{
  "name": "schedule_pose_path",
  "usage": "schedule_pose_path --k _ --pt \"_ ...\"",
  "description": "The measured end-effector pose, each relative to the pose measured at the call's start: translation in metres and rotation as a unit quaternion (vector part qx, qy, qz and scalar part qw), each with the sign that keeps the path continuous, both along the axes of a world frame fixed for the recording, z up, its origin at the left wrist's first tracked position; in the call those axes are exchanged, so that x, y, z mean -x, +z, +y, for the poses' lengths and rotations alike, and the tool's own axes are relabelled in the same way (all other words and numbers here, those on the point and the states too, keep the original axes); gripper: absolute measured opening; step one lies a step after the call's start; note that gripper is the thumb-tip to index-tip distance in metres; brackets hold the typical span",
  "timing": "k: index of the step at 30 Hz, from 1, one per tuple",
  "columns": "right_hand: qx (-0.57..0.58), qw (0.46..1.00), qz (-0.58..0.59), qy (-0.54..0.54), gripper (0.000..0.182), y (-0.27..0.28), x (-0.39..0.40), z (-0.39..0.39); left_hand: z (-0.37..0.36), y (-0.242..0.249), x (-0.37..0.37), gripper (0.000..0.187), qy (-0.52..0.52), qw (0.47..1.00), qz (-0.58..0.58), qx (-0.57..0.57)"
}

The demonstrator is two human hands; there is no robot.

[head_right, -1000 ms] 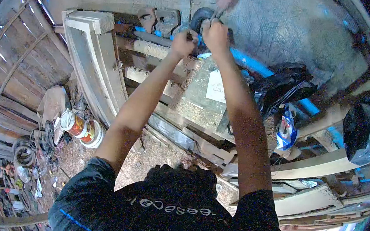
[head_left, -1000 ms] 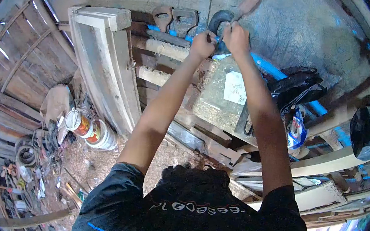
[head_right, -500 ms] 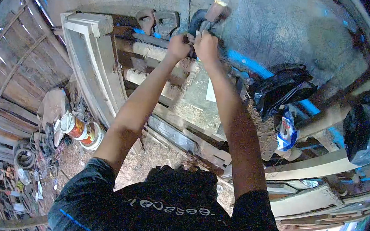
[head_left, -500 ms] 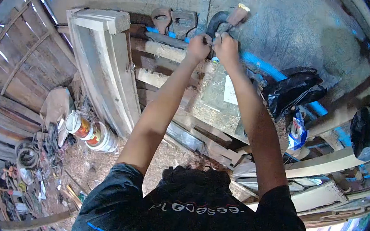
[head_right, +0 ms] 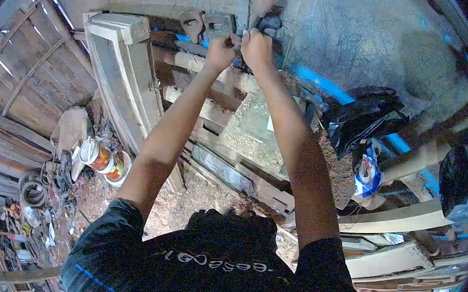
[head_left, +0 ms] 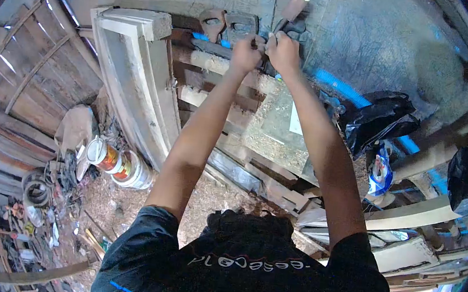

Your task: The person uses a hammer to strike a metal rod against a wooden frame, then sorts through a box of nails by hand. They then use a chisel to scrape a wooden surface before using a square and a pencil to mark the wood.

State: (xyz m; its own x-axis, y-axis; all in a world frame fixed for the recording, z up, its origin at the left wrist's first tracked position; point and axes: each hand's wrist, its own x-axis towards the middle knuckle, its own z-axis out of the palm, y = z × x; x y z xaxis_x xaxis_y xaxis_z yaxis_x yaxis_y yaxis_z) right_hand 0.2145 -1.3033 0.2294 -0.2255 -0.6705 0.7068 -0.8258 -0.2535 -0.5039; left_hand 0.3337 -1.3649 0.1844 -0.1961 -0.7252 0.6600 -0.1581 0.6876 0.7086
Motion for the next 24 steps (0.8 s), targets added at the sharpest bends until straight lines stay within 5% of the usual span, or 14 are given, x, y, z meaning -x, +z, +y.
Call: schedule_pose_path --k 13,24 --pt "0.024 0.996 -0.065 0.059 0.027 -0.004 -0.010 -0.026 -0.006 0.009 -0.031 0.012 0.055 0.998 -0.019 -0.008" --pt "0.094 0.989 -0.005 0.110 0.029 0.038 -0.056 -0.023 -0.014 0.007 -0.062 0.013 0.129 0.991 0.022 0.041"
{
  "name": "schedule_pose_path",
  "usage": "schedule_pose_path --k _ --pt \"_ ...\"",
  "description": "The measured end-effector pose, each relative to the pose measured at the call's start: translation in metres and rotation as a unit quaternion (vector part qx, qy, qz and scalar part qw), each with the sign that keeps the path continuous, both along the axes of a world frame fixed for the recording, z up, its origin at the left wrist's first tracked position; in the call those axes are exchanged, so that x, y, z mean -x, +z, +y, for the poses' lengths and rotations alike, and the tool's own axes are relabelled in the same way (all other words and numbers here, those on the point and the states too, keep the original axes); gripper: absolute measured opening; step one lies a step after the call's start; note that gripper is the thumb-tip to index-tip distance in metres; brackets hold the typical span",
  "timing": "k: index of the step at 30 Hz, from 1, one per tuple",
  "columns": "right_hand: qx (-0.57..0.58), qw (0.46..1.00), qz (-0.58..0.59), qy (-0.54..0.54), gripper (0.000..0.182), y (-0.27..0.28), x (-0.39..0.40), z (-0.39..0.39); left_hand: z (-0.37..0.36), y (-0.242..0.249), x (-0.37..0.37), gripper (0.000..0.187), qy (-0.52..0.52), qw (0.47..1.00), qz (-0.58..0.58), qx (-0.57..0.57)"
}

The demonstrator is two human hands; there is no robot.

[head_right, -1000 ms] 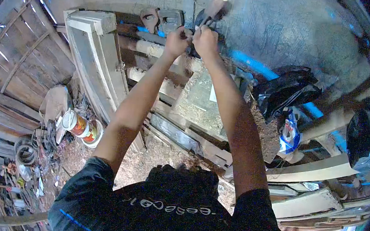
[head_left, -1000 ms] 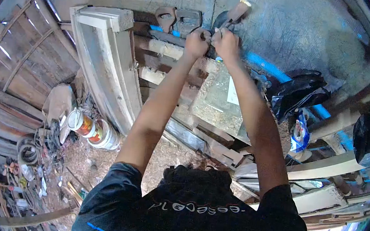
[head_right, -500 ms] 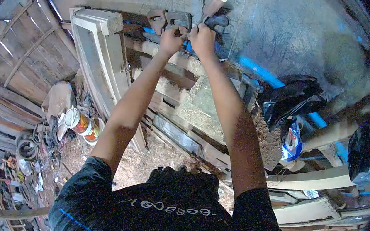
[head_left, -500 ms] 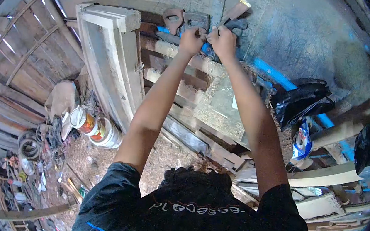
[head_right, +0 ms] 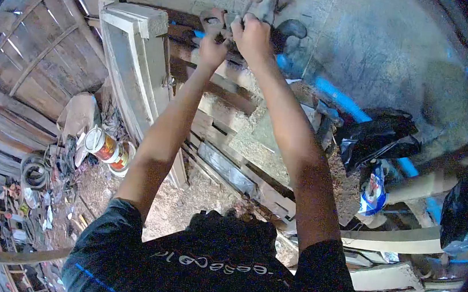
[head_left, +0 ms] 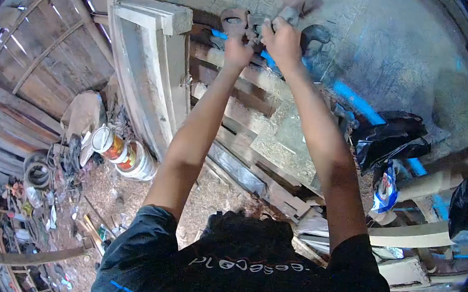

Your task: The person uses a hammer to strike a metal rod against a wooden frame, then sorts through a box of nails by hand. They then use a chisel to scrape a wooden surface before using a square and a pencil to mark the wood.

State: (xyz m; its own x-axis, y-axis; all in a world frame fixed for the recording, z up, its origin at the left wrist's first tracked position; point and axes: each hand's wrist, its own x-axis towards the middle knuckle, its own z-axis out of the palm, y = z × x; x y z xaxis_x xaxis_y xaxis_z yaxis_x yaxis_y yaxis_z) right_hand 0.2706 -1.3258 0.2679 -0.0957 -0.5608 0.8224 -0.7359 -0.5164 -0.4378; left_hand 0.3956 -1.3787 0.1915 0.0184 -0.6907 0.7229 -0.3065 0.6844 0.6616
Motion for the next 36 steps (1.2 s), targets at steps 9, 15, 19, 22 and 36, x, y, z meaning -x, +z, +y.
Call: schedule_pose_path --k 9,15,19,22,36 --pt "-0.030 0.999 -0.022 0.026 0.028 -0.008 -0.029 -0.050 -0.024 0.021 -0.028 0.018 0.012 1.000 -0.006 -0.019" --pt "-0.125 0.992 -0.033 -0.011 0.032 -0.019 -0.025 -0.069 -0.024 0.024 -0.030 0.015 0.016 0.999 0.022 -0.028" --pt "-0.146 0.986 -0.085 0.003 0.031 -0.014 -0.021 -0.082 -0.034 0.022 -0.029 0.015 0.024 1.000 0.000 -0.010" --pt "-0.138 0.977 -0.146 0.069 0.028 -0.019 -0.021 -0.094 -0.035 0.026 -0.025 0.016 0.031 0.999 -0.007 -0.015" --pt "-0.119 0.991 -0.056 -0.025 0.033 0.002 -0.040 -0.051 -0.041 0.025 -0.020 0.020 0.075 0.997 0.013 -0.020"
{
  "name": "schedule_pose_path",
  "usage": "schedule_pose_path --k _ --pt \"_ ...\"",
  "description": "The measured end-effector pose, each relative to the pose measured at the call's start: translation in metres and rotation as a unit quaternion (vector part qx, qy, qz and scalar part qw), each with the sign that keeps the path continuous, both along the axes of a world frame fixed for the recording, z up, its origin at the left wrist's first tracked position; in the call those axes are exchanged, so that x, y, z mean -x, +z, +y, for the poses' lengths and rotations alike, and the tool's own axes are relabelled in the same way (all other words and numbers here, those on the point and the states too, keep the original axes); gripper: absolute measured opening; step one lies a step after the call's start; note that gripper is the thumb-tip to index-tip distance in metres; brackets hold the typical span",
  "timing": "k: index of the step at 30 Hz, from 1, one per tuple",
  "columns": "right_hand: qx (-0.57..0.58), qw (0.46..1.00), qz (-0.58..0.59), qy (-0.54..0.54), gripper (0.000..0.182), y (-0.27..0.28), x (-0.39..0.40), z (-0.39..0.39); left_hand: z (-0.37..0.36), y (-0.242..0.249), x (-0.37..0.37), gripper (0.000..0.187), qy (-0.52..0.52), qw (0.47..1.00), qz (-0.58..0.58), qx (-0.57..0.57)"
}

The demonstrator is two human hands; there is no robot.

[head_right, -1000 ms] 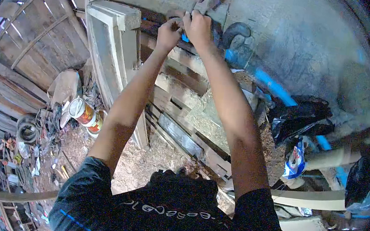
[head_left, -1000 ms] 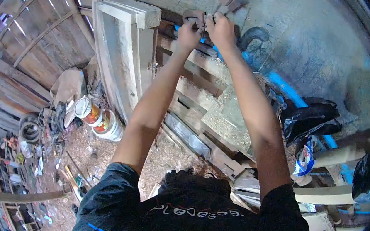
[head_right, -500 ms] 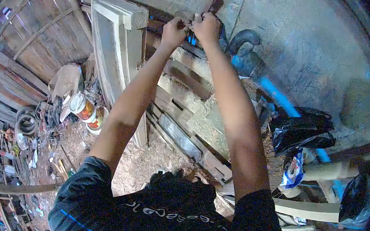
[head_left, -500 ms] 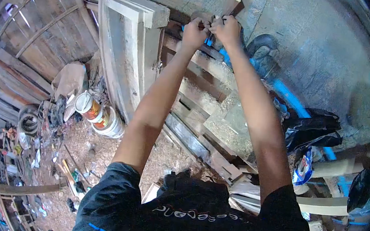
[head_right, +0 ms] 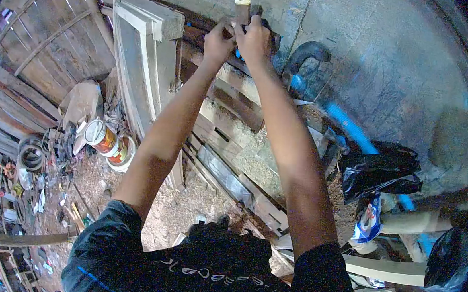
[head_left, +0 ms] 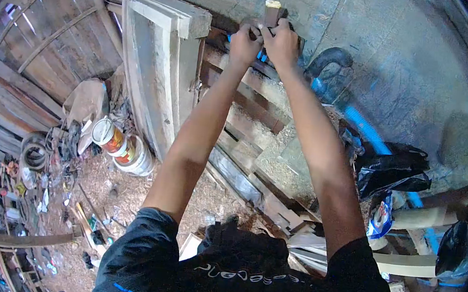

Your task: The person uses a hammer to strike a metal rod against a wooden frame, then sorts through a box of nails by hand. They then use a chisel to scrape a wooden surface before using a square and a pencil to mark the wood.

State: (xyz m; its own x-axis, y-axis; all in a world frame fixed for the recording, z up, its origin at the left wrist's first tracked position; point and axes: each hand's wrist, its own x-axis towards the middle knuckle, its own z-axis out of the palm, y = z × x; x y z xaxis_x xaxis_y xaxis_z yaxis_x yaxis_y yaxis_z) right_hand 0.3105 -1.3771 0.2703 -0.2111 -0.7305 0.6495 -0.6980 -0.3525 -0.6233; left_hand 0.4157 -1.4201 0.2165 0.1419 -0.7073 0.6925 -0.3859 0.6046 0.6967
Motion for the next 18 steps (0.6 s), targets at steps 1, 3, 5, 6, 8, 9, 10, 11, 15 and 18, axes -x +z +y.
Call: schedule_pose_path --k 1,3,5,6,8,9,10,11,15,18 --pt "0.014 1.000 0.003 -0.002 0.031 -0.006 0.003 -0.005 0.002 0.003 0.002 0.019 -0.010 1.000 0.024 0.001" --pt "0.014 0.999 0.040 -0.013 0.030 -0.008 0.009 -0.012 0.004 0.005 0.006 0.017 -0.004 1.000 0.015 -0.002" --pt "-0.018 0.993 0.109 -0.031 0.030 -0.008 0.011 -0.015 0.004 0.005 0.006 0.016 0.005 1.000 0.005 -0.009" --pt "-0.034 0.993 0.112 -0.025 0.031 -0.007 0.011 -0.016 0.001 0.001 0.007 0.015 0.009 1.000 -0.001 -0.014" --pt "-0.066 0.991 0.118 -0.014 0.033 -0.004 0.012 -0.016 -0.003 -0.009 0.008 0.014 0.017 0.999 -0.010 -0.028" --pt "-0.086 0.988 0.129 -0.024 0.033 -0.004 0.011 -0.016 -0.003 -0.011 0.007 0.014 0.020 0.999 -0.015 -0.035" --pt "-0.104 0.984 0.140 -0.033 0.033 -0.003 0.010 -0.016 -0.005 -0.011 0.007 0.014 0.023 0.999 -0.019 -0.041" --pt "-0.124 0.980 0.150 -0.043 0.033 -0.005 0.009 -0.015 -0.006 -0.012 0.007 0.014 0.023 0.999 -0.017 -0.031" --pt "-0.065 0.989 0.126 -0.036 0.026 -0.021 0.013 -0.006 -0.002 -0.013 0.007 0.014 0.004 1.000 -0.008 -0.017" --pt "-0.053 0.992 0.115 -0.003 0.024 -0.032 0.019 0.002 0.015 -0.014 0.008 0.017 0.002 0.999 -0.026 -0.029"
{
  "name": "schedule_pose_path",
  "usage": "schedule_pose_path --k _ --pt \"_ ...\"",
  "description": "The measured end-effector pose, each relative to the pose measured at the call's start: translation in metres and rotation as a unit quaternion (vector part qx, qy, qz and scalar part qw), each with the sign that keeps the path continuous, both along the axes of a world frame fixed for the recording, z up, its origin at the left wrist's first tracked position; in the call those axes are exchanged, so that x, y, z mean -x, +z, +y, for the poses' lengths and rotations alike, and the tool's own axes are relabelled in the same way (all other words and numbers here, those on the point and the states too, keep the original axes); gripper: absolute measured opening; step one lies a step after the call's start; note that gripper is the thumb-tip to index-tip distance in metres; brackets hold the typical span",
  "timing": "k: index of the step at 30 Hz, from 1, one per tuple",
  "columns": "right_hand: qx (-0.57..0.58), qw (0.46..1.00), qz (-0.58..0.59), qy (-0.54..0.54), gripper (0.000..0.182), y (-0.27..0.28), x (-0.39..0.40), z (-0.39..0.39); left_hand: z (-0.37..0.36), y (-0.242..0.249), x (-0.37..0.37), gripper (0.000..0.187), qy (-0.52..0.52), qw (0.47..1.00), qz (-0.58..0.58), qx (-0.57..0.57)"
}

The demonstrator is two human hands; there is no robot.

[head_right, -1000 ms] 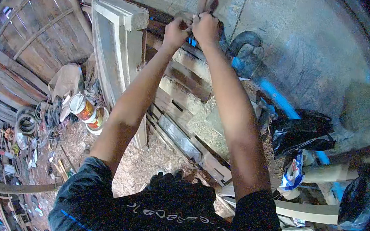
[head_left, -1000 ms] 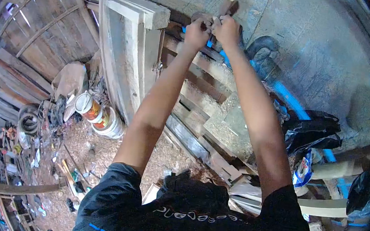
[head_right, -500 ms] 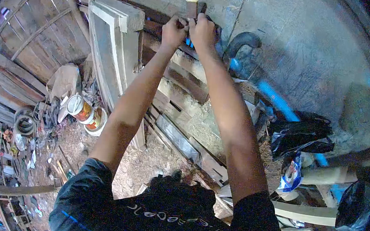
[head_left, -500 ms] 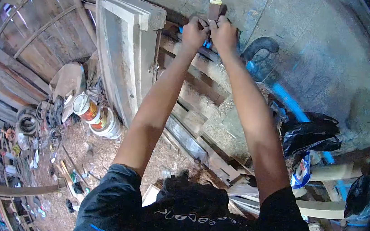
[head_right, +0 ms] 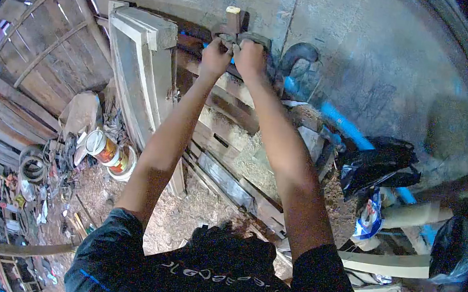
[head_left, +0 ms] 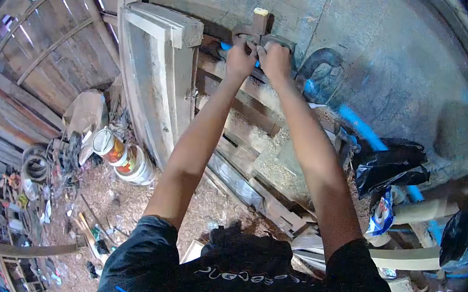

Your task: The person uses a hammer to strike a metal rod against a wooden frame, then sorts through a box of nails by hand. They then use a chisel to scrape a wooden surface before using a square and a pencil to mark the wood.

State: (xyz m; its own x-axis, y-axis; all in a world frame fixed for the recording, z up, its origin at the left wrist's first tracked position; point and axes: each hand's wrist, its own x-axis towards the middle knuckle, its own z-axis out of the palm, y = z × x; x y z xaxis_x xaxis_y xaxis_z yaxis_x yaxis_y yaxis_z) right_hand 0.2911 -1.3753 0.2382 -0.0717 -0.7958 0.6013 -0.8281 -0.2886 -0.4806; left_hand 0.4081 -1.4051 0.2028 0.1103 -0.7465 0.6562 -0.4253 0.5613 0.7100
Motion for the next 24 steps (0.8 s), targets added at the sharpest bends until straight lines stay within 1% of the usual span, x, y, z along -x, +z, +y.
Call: schedule_pose_path --k 2,3,5,6,7,9,11,12,15,16,19,20,22,23,24 --pt "0.001 0.999 -0.043 -0.021 0.022 -0.009 0.000 0.012 0.006 -0.009 0.003 0.017 -0.022 0.999 0.023 -0.008" --pt "0.003 0.997 -0.065 -0.033 0.021 -0.011 0.000 0.020 0.019 -0.004 0.003 0.017 -0.013 1.000 -0.001 -0.018" --pt "0.027 0.997 -0.064 -0.016 0.020 -0.019 0.006 0.042 0.058 0.006 0.001 0.019 -0.002 0.998 -0.051 -0.042" --pt "0.039 0.997 -0.061 -0.008 0.019 -0.021 0.011 0.053 0.058 -0.003 0.000 0.021 -0.044 0.998 -0.030 -0.040" --pt "0.048 0.997 -0.059 -0.001 0.018 -0.026 0.015 0.066 0.063 -0.013 -0.001 0.021 -0.062 0.997 -0.029 -0.041" --pt "0.040 0.997 -0.067 -0.006 0.018 -0.030 0.023 0.092 0.073 -0.028 -0.003 0.020 -0.093 0.995 -0.027 -0.037" --pt "0.034 0.997 -0.070 -0.002 0.018 -0.029 0.028 0.122 0.091 -0.034 -0.005 0.019 -0.082 0.995 -0.050 -0.036" --pt "-0.009 0.999 -0.040 -0.023 0.016 -0.033 0.033 0.133 0.103 -0.037 -0.007 0.019 -0.077 0.995 -0.062 -0.035" --pt "0.076 0.994 -0.076 0.007 0.013 -0.049 0.042 0.168 0.142 -0.033 -0.011 0.017 -0.089 0.991 -0.052 -0.087" --pt "0.047 0.996 -0.067 -0.024 0.010 -0.054 0.043 0.182 0.149 -0.038 -0.013 0.014 -0.103 0.989 -0.031 -0.105" --pt "0.010 0.999 -0.027 -0.041 0.016 -0.079 0.058 0.217 0.175 -0.051 -0.020 0.012 -0.124 0.988 -0.049 -0.072" --pt "0.037 0.997 -0.015 -0.071 0.017 -0.087 0.059 0.229 0.184 -0.053 -0.018 0.012 -0.119 0.988 -0.046 -0.082" --pt "0.017 0.997 -0.012 -0.072 0.018 -0.092 0.062 0.262 0.208 -0.055 -0.017 0.012 -0.112 0.986 -0.044 -0.112" --pt "0.010 0.997 -0.008 -0.073 0.018 -0.091 0.066 0.276 0.217 -0.058 -0.016 0.013 -0.115 0.981 -0.065 -0.141" --pt "-0.023 0.996 0.008 -0.081 0.018 -0.089 0.067 0.292 0.225 -0.062 -0.019 0.014 -0.118 0.974 -0.087 -0.171"
